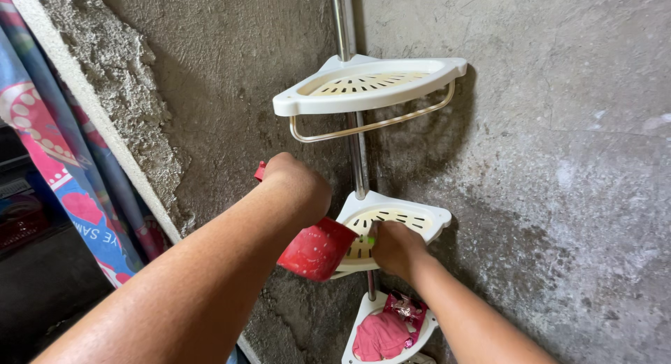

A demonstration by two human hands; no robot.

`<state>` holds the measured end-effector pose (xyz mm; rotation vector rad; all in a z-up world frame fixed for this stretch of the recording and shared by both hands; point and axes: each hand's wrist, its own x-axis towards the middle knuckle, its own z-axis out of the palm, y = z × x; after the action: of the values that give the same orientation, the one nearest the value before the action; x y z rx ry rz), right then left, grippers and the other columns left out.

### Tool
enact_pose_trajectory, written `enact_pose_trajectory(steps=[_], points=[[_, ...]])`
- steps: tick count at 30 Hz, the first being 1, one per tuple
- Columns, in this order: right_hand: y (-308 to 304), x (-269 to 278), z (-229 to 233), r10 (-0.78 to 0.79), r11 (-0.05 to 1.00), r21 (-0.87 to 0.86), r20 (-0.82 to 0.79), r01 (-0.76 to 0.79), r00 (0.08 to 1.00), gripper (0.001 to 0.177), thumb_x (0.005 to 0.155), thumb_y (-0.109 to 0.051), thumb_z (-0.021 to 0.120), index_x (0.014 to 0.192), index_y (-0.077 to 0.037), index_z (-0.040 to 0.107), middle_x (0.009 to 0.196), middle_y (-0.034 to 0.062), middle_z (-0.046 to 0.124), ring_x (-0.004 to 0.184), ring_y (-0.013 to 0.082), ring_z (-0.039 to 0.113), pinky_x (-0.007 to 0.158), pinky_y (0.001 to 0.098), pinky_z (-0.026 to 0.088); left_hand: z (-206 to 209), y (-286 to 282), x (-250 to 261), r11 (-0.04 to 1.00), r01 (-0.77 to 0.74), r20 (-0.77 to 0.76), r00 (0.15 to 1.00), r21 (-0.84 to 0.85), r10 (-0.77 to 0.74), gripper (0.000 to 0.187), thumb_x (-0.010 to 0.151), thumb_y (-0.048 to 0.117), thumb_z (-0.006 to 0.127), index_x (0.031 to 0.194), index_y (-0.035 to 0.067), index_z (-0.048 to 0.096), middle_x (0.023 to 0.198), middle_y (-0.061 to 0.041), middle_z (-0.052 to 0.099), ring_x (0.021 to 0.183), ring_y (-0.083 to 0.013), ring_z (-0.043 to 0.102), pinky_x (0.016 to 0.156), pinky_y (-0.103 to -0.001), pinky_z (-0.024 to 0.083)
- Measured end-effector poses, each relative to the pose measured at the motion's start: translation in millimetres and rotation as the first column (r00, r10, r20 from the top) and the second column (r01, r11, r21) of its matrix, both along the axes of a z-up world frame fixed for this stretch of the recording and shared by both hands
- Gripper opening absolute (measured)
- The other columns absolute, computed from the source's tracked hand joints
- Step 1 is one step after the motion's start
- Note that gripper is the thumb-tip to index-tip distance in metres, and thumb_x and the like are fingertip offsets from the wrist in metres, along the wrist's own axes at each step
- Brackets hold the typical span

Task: The person cleans a corner bathroom shelf by scrubbing it with a toothbrush, rinsing it with water poured from a dipper, wiping it with a cloth, and washing toiletries.

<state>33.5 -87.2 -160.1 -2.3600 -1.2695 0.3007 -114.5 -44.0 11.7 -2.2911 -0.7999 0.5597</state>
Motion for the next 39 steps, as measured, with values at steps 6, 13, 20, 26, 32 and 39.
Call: enact_pose_trajectory(steps=[6, 13, 20, 26, 32, 39], points=[[13.4, 17.8, 0.5, 0.137, 0.990, -0.008, 0.202, -0.138, 0.970, 0.049, 0.093, 0.006, 0.045, 0.122, -0.022, 0.072, 0.132, 0.0057, 0.067, 0.123, 0.0224, 0.064, 0.112, 0.0402, 0.047, -1.4, 0.4, -13.1, 1.000, -0.008, -0.074, 0.997, -0.009, 0.008, 0.032, 0.099, 0.029, 0.064, 0.130, 0.023, 0.071, 0.134, -0.004, 0.069, 0.123, -0.0245, 0.066, 0.098, -0.043, 0.053], [31.4, 46.6, 12.8, -0.003, 0.990, 0.133, 0.371, -0.050, 0.929, 0.038, 0.090, 0.001, 0.057, 0.118, -0.018, 0.075, 0.127, 0.0045, 0.069, 0.118, 0.0244, 0.066, 0.106, 0.0411, 0.051, -2.9, 8.5, -16.0, 1.000, -0.013, -0.004, 1.000, -0.008, 0.013, 0.031, 0.099, 0.028, 0.064, 0.128, 0.023, 0.073, 0.133, -0.004, 0.070, 0.123, -0.0254, 0.066, 0.097, -0.043, 0.053], [34.1, 34.0, 7.2, 0.331, 0.911, 0.080, 0.442, -0.404, 0.834, 0.040, 0.085, 0.002, 0.056, 0.111, -0.018, 0.077, 0.118, 0.0024, 0.071, 0.115, 0.0220, 0.065, 0.109, 0.0433, 0.046, 9.0, 19.7, 5.2, 0.999, 0.015, -0.020, 1.000, 0.043, -0.014, 0.030, 0.098, 0.027, 0.064, 0.126, 0.023, 0.074, 0.132, -0.003, 0.071, 0.121, -0.0253, 0.068, 0.095, -0.043, 0.054], [14.2, 41.5, 6.4, -0.021, 1.000, 0.017, 0.287, 0.017, 0.958, 0.036, 0.098, 0.002, 0.049, 0.123, -0.014, 0.068, 0.120, 0.0091, 0.070, 0.105, 0.0244, 0.072, 0.088, 0.0386, 0.058, -5.0, 9.7, 28.3, 0.998, 0.064, 0.002, 0.998, 0.030, -0.064, 0.029, 0.098, 0.026, 0.063, 0.123, 0.021, 0.076, 0.130, -0.007, 0.071, 0.120, -0.0269, 0.068, 0.095, -0.042, 0.053], [-23.0, 42.3, -5.4, 0.209, 0.977, -0.084, 0.164, -0.197, 0.964, 0.029, 0.101, -0.022, 0.050, 0.123, -0.023, 0.069, 0.125, 0.0057, 0.071, 0.120, 0.0282, 0.066, 0.101, 0.0435, 0.053, -25.9, -2.9, 37.0, 0.982, 0.185, -0.055, 0.981, -0.032, -0.187, 0.028, 0.097, 0.024, 0.064, 0.122, 0.018, 0.075, 0.128, -0.007, 0.072, 0.118, -0.0274, 0.068, 0.094, -0.043, 0.053], [-74.0, 70.5, 19.8, -0.222, 0.956, -0.158, 0.167, 0.248, 0.961, 0.032, 0.103, -0.021, 0.051, 0.129, -0.026, 0.070, 0.129, 0.0073, 0.071, 0.120, 0.0262, 0.067, 0.108, 0.0446, 0.050, -28.6, -11.2, 40.9, 0.975, 0.212, -0.057, 0.975, -0.069, -0.216, 0.028, 0.096, 0.024, 0.065, 0.120, 0.018, 0.077, 0.127, -0.007, 0.072, 0.117, -0.0272, 0.069, 0.093, -0.045, 0.054]])
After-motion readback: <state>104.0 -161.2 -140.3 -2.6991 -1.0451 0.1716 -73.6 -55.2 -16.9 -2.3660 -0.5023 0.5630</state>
